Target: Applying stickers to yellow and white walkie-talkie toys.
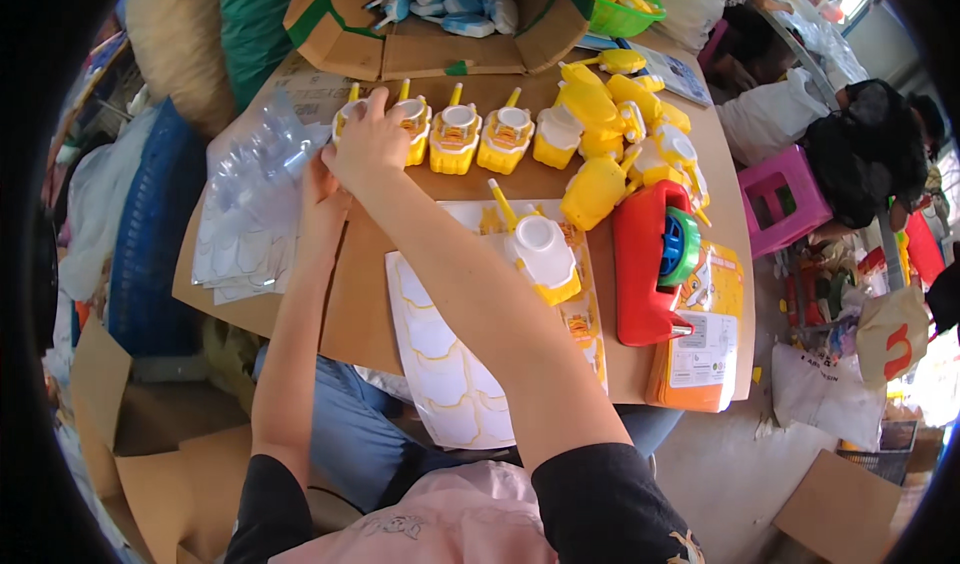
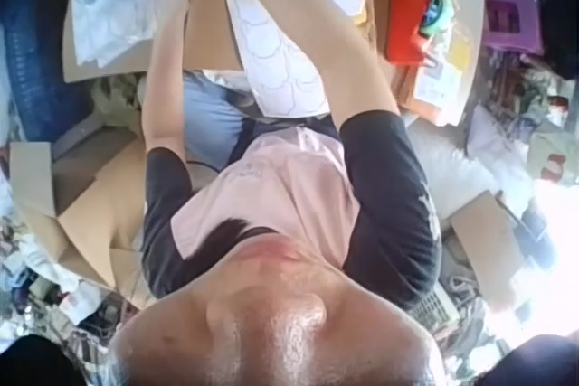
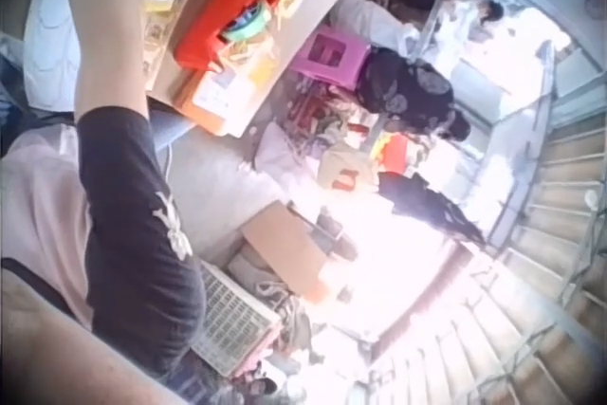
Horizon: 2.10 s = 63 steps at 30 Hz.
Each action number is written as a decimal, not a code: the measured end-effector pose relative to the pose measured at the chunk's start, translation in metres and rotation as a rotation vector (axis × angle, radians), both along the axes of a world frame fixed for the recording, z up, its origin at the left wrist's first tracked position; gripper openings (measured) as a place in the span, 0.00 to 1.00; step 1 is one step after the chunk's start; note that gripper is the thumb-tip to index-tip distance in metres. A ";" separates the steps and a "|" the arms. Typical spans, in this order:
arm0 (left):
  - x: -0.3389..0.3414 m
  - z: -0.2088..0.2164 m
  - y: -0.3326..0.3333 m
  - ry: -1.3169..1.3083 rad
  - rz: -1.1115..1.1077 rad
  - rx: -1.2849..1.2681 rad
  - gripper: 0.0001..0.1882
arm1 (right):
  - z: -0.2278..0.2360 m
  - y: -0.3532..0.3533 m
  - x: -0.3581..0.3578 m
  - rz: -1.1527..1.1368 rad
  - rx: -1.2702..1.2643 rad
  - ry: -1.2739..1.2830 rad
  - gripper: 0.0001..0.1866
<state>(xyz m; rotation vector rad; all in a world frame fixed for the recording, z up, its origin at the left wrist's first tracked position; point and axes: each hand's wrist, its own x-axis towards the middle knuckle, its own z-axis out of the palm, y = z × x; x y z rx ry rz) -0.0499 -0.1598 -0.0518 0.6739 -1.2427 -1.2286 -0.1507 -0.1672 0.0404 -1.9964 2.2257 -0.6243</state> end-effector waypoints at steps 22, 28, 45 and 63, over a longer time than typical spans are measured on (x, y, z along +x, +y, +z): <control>0.041 0.023 0.039 -0.644 0.465 -0.107 0.28 | -0.016 0.221 -0.162 -0.003 -0.019 -0.115 0.31; 0.002 0.047 0.028 -1.148 0.676 -0.445 0.32 | 0.004 0.226 -0.145 -0.021 -0.099 -0.223 0.32; -0.004 0.086 0.109 -0.578 -0.025 -0.116 0.40 | 0.003 0.298 -0.087 0.037 -0.016 -0.452 0.38; 0.062 0.081 0.163 -0.055 -0.142 0.524 0.28 | -0.055 0.374 -0.098 0.344 0.142 0.034 0.47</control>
